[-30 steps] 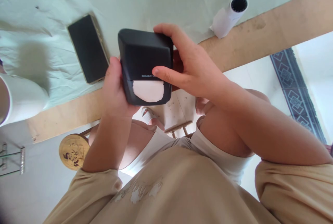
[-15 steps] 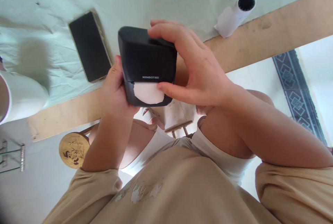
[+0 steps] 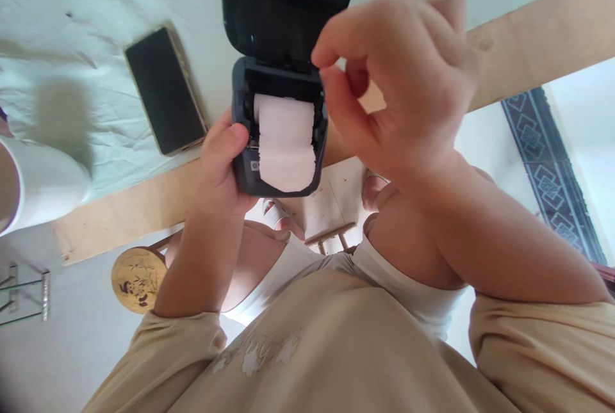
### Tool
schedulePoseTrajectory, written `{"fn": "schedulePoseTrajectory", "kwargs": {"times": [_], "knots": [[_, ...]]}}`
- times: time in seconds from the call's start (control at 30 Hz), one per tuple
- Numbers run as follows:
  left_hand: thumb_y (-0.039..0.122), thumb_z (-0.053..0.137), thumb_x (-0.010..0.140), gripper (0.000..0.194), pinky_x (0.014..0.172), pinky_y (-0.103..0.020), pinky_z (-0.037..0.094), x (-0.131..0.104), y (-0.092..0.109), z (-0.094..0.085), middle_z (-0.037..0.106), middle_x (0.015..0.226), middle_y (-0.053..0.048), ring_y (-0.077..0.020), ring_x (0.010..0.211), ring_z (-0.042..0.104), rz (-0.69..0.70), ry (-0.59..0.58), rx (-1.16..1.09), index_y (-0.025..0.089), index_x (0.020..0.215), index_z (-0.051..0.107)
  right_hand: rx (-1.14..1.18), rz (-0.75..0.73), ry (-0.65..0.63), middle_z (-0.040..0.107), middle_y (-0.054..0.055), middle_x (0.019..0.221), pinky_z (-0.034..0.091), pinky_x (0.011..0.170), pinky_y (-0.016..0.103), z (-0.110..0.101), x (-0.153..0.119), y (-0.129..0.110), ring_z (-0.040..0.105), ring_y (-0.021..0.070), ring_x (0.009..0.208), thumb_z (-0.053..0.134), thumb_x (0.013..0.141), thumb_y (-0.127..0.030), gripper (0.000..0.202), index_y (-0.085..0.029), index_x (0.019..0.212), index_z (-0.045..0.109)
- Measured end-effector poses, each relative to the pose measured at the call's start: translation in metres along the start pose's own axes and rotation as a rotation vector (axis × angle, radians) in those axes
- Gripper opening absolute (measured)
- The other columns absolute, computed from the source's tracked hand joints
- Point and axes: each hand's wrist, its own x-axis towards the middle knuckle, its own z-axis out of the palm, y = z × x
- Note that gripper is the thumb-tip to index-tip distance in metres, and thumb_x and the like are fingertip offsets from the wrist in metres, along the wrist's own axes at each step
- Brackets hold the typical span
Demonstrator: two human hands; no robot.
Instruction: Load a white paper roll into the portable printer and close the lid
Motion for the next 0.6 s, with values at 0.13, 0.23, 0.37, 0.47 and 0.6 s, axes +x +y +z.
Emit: {"fn": "schedulePoseTrajectory", "kwargs": {"times": [0.13,0.23,0.37,0.47,0.6], "knots": [[0.026,0.059,0.083,0.021,0.062,-0.016,0.051,0.001,0.001,0.0,0.066,0.075,0.002,-0.0073,0.068,0.064,-0.001,-0.034,0.001,0.019,0.103,0.061,-0.055,-0.162,-0.118,0.061,-0.002,0.085,0.044,0.063,0.024,0.009,0.0,-0.005,0.055,0.0056,0.068,0.05,0.085,-0.028,0.019,-0.023,0.1,0.059],[0.025,0.06,0.083,0.019,0.058,-0.014,0.049,0.002,0.0,-0.001,0.064,0.076,0.002,-0.005,0.063,0.06,0.014,-0.072,-0.005,0.016,0.1,0.061,-0.132,-0.163,-0.277,0.063,-0.005,0.106,0.041,0.059,0.022,0.009,-0.001,-0.013,0.058,0.0047,0.073,0.051,0.085,-0.031,0.02,-0.024,0.101,0.061],[0.024,0.06,0.082,0.021,0.058,-0.014,0.049,0.001,-0.002,-0.004,0.063,0.079,0.001,-0.0055,0.066,0.06,0.021,-0.107,0.009,0.014,0.101,0.061,-0.329,-0.091,-0.432,0.063,-0.012,0.109,0.034,0.057,0.023,0.003,0.001,-0.025,0.058,0.0053,0.072,0.049,0.086,-0.033,0.019,-0.027,0.097,0.063],[0.024,0.062,0.08,0.023,0.062,-0.015,0.05,0.0,-0.003,-0.004,0.064,0.082,0.0,-0.0075,0.072,0.062,0.033,-0.087,0.018,0.015,0.102,0.061,-0.341,-0.025,-0.479,0.065,-0.006,0.08,0.026,0.052,0.022,0.0,0.003,-0.027,0.053,0.0079,0.063,0.052,0.083,-0.042,0.024,-0.027,0.099,0.062],[0.023,0.064,0.079,0.026,0.058,-0.014,0.049,-0.001,-0.003,-0.002,0.064,0.081,0.0,-0.0068,0.07,0.061,0.023,-0.063,-0.01,0.015,0.103,0.061,-0.09,0.031,-0.465,0.062,-0.004,0.078,0.033,0.053,0.02,-0.003,0.003,-0.021,0.047,0.003,0.054,0.066,0.073,-0.037,0.036,-0.025,0.106,0.058]]}}
